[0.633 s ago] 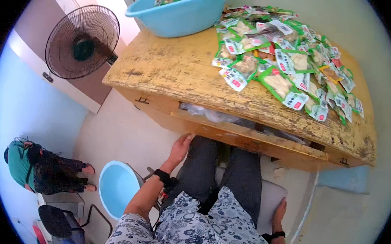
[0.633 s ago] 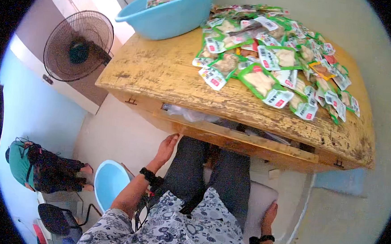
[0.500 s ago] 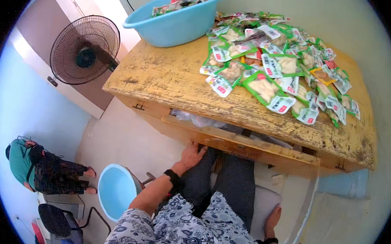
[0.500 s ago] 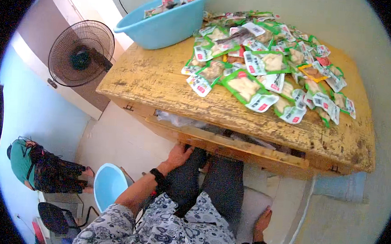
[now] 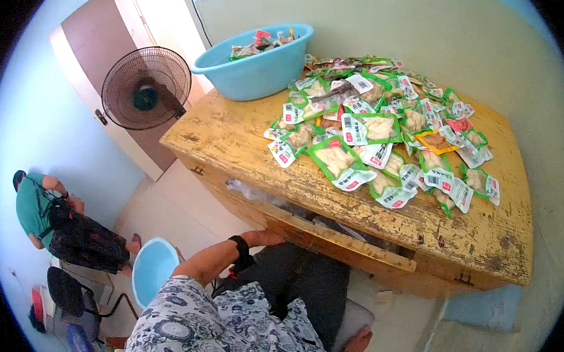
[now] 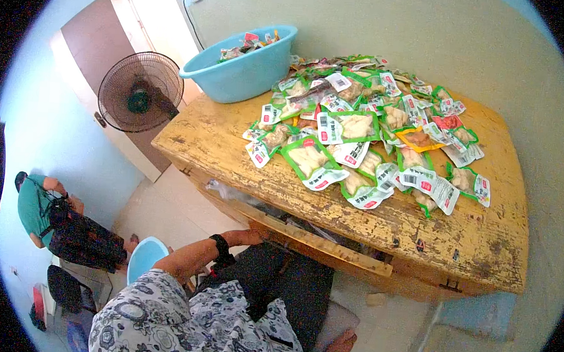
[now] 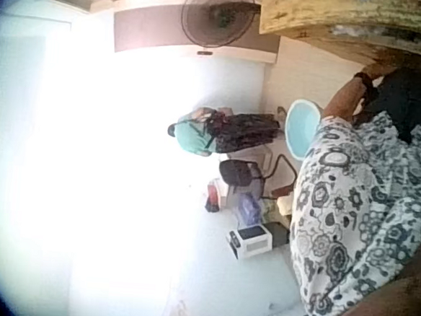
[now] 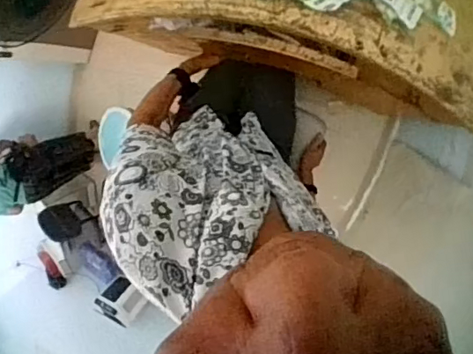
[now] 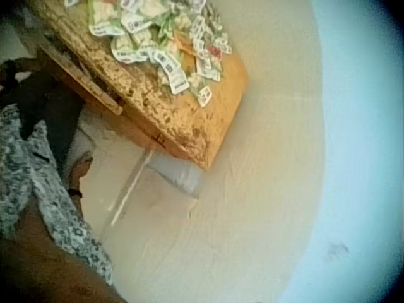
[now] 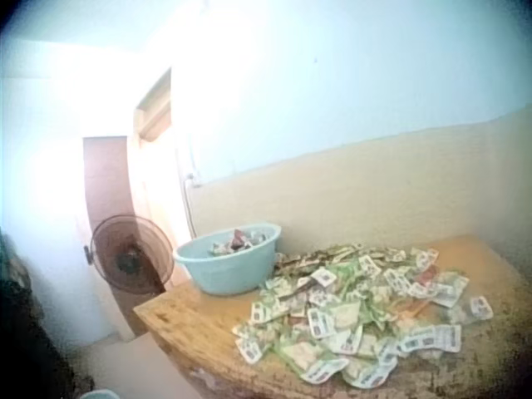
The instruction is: Pack small food sachets into a larger zip-lock bag.
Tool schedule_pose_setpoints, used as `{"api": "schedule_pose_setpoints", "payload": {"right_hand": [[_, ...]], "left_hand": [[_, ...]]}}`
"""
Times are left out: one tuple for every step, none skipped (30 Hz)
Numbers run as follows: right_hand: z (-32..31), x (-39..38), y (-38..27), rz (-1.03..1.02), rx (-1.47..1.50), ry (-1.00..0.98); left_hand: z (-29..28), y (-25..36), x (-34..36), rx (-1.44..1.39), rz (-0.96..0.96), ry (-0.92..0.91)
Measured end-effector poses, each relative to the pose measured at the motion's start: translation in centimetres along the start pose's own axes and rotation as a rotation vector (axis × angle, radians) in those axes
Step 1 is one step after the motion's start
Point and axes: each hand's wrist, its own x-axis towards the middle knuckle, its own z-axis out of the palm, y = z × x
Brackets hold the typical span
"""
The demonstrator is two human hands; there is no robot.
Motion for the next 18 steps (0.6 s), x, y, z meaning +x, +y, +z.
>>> {"api": "schedule_pose_setpoints", "payload": {"right_hand": [[0.1, -0.2, -0.3, -0.008, 0.020, 0.045], [0.4, -0.7, -1.4, -0.039, 0.054, 0.059], [0.1, -0.9, -1.7, -0.033, 0.058, 0.061], [-0.3, -0.9, -2.0, -0.065, 0.064, 0.026], [-0.6, -0.8, -2.2, -0.098, 0.072, -0.006], [-0.7, -0.6, -2.1, -0.101, 0.077, -0.008], [-0.5, -0.4, -1.9, -0.080, 0.062, -0.033], [-0.4, -0.1, -1.8, -0.061, 0.046, -0.061], [-0.1, 0.3, -1.7, -0.072, 0.054, -0.072], [0.2, 0.5, -0.9, -0.077, 0.055, -0.038], [0.5, 0.8, -0.1, -0.083, 0.057, -0.006], [0.8, 1.0, 0.3, -0.092, 0.070, -0.025], [0.6, 1.1, 0.5, -0.059, 0.072, -0.002], [0.5, 1.2, 0.3, -0.034, 0.070, 0.013], [0.0, 1.3, 0.3, -0.039, 0.073, 0.002], [-1.0, 1.0, -1.2, 0.021, 0.007, -0.120], [-2.0, 0.6, -2.3, 0.088, -0.069, -0.227], [-2.3, 0.0, -3.3, 0.068, -0.072, -0.242]], "left_hand": [[-0.4, 3.0, -0.9, -0.109, -0.042, -0.040], [-2.2, 2.6, -1.6, -0.154, -0.426, -0.369], [-1.3, 2.9, -2.4, -0.148, -0.428, -0.372], [0.6, 3.2, -4.1, -0.196, -0.352, -0.147], [1.7, 4.0, -5.4, -0.241, -0.269, 0.078], [1.6, 4.8, -6.6, -0.238, -0.269, 0.083], [1.5, 5.3, -7.6, -0.216, -0.320, 0.019], [1.4, 5.7, -8.6, -0.196, -0.373, -0.043], [1.1, 5.9, -10.0, -0.175, -0.432, -0.095], [0.7, 5.9, -10.9, -0.151, -0.491, -0.154], [0.7, 5.7, -11.4, -0.148, -0.497, -0.145], [0.8, 5.0, -12.2, -0.080, -0.457, -0.171], [0.7, 4.0, -13.0, -0.009, -0.415, -0.203], [0.9, 2.4, -14.2, 0.029, -0.366, -0.166], [0.5, 4.0, -15.1, 0.043, -0.429, -0.171], [0.3, 3.7, -16.9, -0.008, -0.398, -0.105], [0.3, 3.4, -18.2, -0.057, -0.355, -0.051], [0.1, 1.5, -19.1, -0.067, -0.363, -0.030]]}}
